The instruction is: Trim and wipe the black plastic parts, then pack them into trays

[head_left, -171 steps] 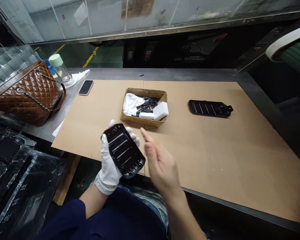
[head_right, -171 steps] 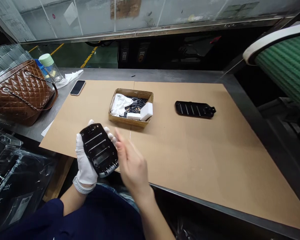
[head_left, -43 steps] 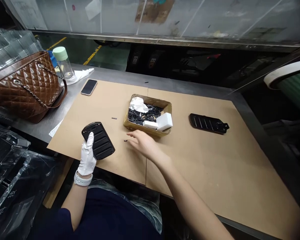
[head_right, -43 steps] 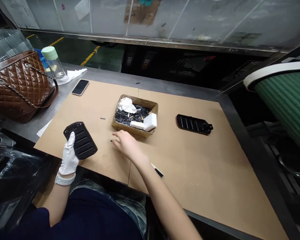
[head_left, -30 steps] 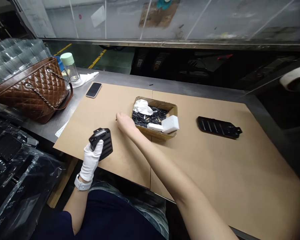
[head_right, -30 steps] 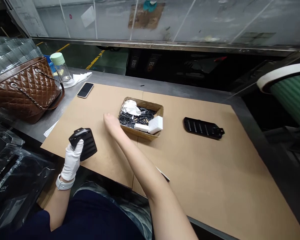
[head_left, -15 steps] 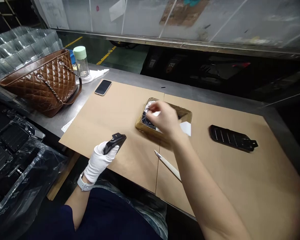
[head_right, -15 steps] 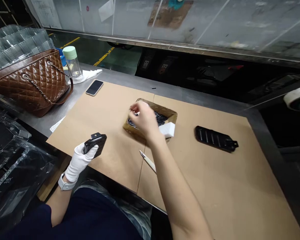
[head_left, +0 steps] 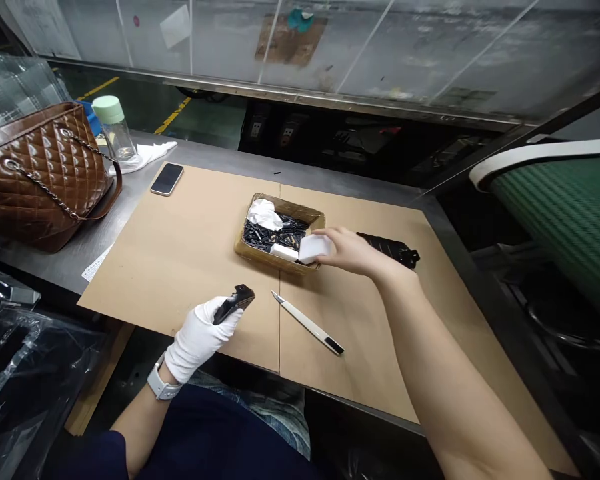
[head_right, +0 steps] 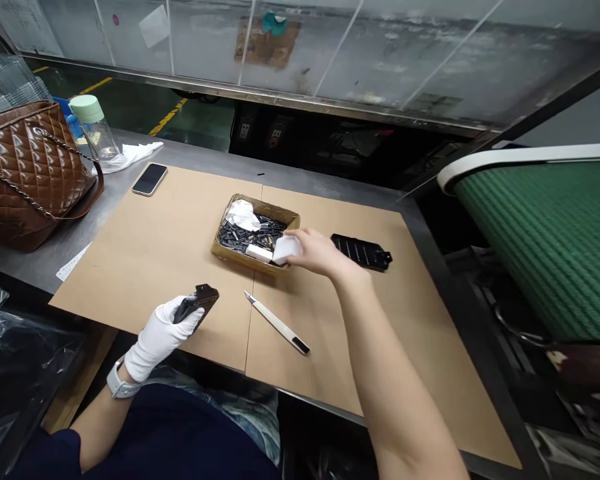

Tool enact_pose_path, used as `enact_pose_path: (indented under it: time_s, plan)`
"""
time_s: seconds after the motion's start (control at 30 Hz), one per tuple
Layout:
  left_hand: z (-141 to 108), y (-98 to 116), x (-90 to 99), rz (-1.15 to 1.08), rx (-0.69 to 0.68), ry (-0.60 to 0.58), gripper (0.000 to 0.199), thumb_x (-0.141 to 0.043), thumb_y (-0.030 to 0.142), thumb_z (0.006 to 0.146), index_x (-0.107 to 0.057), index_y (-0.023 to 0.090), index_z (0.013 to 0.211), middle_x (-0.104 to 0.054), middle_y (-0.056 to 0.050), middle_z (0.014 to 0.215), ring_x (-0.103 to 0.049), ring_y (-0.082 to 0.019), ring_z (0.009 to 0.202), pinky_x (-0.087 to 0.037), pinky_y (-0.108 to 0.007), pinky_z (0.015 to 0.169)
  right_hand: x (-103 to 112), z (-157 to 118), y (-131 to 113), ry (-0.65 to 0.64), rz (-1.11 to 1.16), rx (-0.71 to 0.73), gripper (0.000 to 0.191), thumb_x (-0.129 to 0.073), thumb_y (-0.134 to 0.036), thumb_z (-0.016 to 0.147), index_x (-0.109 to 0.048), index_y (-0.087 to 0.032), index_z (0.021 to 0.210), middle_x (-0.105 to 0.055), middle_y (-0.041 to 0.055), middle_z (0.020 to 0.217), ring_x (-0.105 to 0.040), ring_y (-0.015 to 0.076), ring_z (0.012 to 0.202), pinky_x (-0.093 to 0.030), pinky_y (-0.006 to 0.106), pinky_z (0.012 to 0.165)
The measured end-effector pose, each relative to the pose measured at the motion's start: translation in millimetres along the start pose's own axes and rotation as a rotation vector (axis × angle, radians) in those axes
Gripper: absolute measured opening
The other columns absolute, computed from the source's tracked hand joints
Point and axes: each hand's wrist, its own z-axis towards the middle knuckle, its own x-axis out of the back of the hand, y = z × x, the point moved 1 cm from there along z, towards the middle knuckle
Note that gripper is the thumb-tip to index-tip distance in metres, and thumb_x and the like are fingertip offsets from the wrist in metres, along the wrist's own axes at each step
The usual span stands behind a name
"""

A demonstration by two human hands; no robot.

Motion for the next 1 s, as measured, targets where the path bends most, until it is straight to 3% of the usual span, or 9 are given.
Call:
enact_pose_path:
  time_s: [0.13,0.27,0.33,0.47,0.63,0.83,1.0]
  plan:
    - [9,5,-4.3,0.044,0.019,0.010,0.022,-0.058,0.032,0.083,-0.066,0.023,0.101,-0.073,-0.003,0.088,-0.069,-0.019,0.082,-0.054,-0.028,0.078,6,-32,-19,0.150,0.364,0.110,0.062,-0.066,-0.047,0.071,-0.051,-0.023,0.126,-0.054,0.0136,0.125,-0.050,0.0304,0.117,-0.040,0.045,0.100]
    - [20,11,-8.5,0.126,0.087,-0.024,0.023,-0.055,0.035,0.085,-0.064,0.023,0.102,-0.072,-0.004,0.096,-0.067,-0.019,0.089,-0.052,-0.029,0.082,-26,-70,-59,0.074,0.715,0.345,0.055,-0.053,-0.052,0.082,-0.045,-0.029,0.132,-0.052,0.0097,0.120,-0.055,0.0263,0.109,-0.049,0.043,0.090]
    - [24,12,-10.2,0.164,0.103,-0.034,0.024,-0.053,0.035,0.086,-0.064,0.022,0.102,-0.071,-0.004,0.097,-0.066,-0.019,0.091,-0.050,-0.029,0.084,-48,-83,-78,0.075,0.712,0.432,0.046,-0.055,-0.044,0.082,-0.052,-0.030,0.126,-0.051,0.0079,0.114,-0.054,0.0251,0.108,-0.049,0.042,0.089]
    - [27,10,-11.4,0.208,0.089,-0.091,0.023,-0.052,0.033,0.085,-0.067,0.019,0.096,-0.072,-0.005,0.090,-0.066,-0.018,0.080,-0.050,-0.029,0.078,-70,-93,-102,0.263,0.695,0.547,0.044,-0.057,-0.026,0.076,-0.059,-0.030,0.120,-0.044,0.0077,0.115,-0.050,0.0262,0.110,-0.044,0.045,0.095]
    - [29,9,-12.3,0.251,0.107,-0.068,0.026,-0.050,0.036,0.086,-0.067,0.018,0.095,-0.071,-0.005,0.085,-0.063,-0.017,0.073,-0.050,-0.029,0.071,-70,-88,-110,0.342,0.691,0.498,0.044,-0.054,-0.022,0.073,-0.063,-0.029,0.116,-0.045,0.0075,0.108,-0.050,0.0258,0.105,-0.046,0.045,0.092]
    - [27,10,-14.4,0.263,0.109,-0.072,0.023,-0.049,0.032,0.087,-0.066,0.018,0.093,-0.071,-0.005,0.087,-0.063,-0.017,0.076,-0.049,-0.028,0.075,-77,-84,-107,0.376,0.731,0.494,0.043,-0.052,-0.020,0.073,-0.065,-0.028,0.114,-0.044,0.0076,0.105,-0.051,0.0249,0.102,-0.047,0.045,0.091]
    - [24,7,-15.2,0.220,0.105,-0.075,0.024,-0.050,0.034,0.086,-0.066,0.018,0.093,-0.071,-0.004,0.086,-0.063,-0.016,0.075,-0.049,-0.026,0.073,-70,-88,-103,0.393,0.673,0.564,0.046,-0.053,-0.017,0.072,-0.064,-0.028,0.116,-0.044,0.0078,0.108,-0.050,0.0247,0.103,-0.047,0.044,0.090]
